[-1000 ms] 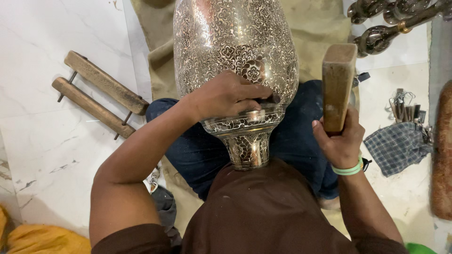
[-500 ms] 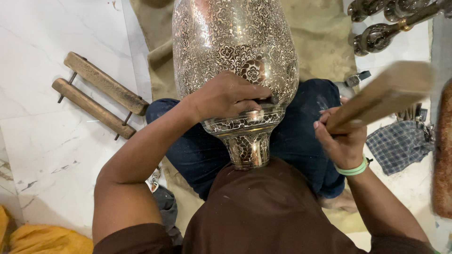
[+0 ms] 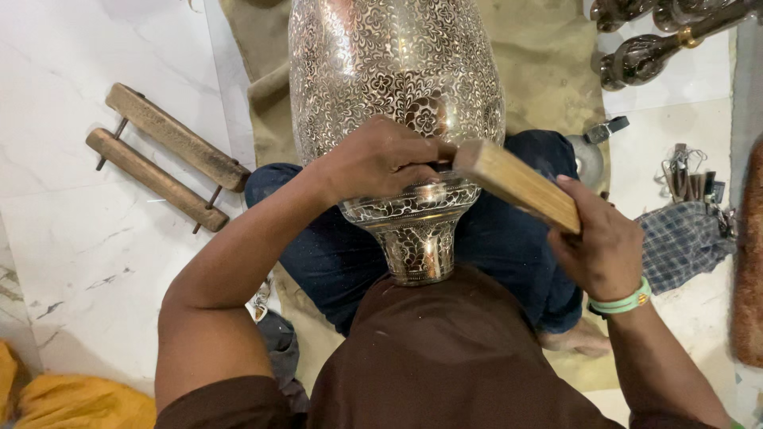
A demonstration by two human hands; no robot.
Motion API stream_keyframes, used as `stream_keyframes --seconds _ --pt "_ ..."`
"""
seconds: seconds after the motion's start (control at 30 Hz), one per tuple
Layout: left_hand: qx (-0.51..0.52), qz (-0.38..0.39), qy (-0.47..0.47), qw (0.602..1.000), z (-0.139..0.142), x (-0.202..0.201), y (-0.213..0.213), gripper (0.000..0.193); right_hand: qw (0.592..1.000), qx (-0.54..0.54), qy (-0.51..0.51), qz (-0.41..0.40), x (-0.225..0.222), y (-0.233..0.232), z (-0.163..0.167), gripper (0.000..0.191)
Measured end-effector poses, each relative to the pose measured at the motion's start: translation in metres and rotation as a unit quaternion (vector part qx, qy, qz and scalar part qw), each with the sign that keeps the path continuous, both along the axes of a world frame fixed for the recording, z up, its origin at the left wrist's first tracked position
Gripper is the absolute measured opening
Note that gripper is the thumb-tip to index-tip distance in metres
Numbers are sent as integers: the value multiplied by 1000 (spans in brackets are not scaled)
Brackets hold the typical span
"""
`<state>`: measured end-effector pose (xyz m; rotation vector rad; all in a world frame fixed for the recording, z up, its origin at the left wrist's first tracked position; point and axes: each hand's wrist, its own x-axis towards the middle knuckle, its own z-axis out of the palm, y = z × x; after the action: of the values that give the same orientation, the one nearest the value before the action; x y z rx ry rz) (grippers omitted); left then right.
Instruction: The person sits cross-legged on the floor holding a large engraved brass vessel on their lap. They hold a small punch against the vessel's surface with one hand and repeatedly strike it with a wooden mallet held in the other hand, repositioning the punch across the pattern to work the decoration.
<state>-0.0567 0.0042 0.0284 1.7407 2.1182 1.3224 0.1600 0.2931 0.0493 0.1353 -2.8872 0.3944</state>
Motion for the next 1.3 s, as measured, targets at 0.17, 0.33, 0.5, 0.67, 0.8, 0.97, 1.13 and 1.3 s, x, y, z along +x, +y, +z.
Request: stream_keyframes --seconds 0.17,0.33,0.5,0.67,0.8,0.97,1.13,1.3 --pt "-103 4 -26 994 -1 1 4 25 990 -125 -31 -55 6 0 -5 57" --pt "-10 -1 -28 1000 0 1 2 30 974 -213 -30 -72 8 3 -10 64" --pt "17 6 -24 1000 2 1 1 34 995 -86 -43 -33 8 2 -8 67" --pt "9 4 -27 1000 5 0 -1 36 989 -130 -42 -52 8 -7 -7 68" --pt "-18 6 -28 999 8 0 -2 34 948 -288 -27 -129 11 -9 -11 58" --pt "3 11 -21 1000 8 1 0 34 986 -142 -42 -73 13 -5 -15 69" --pt "-21 -1 -18 1000 9 -1 0 32 988 -141 -40 -55 11 -8 -13 69" --pt "-15 -7 -10 1000 10 -2 -3 35 941 -327 -18 -78 10 -17 -12 59"
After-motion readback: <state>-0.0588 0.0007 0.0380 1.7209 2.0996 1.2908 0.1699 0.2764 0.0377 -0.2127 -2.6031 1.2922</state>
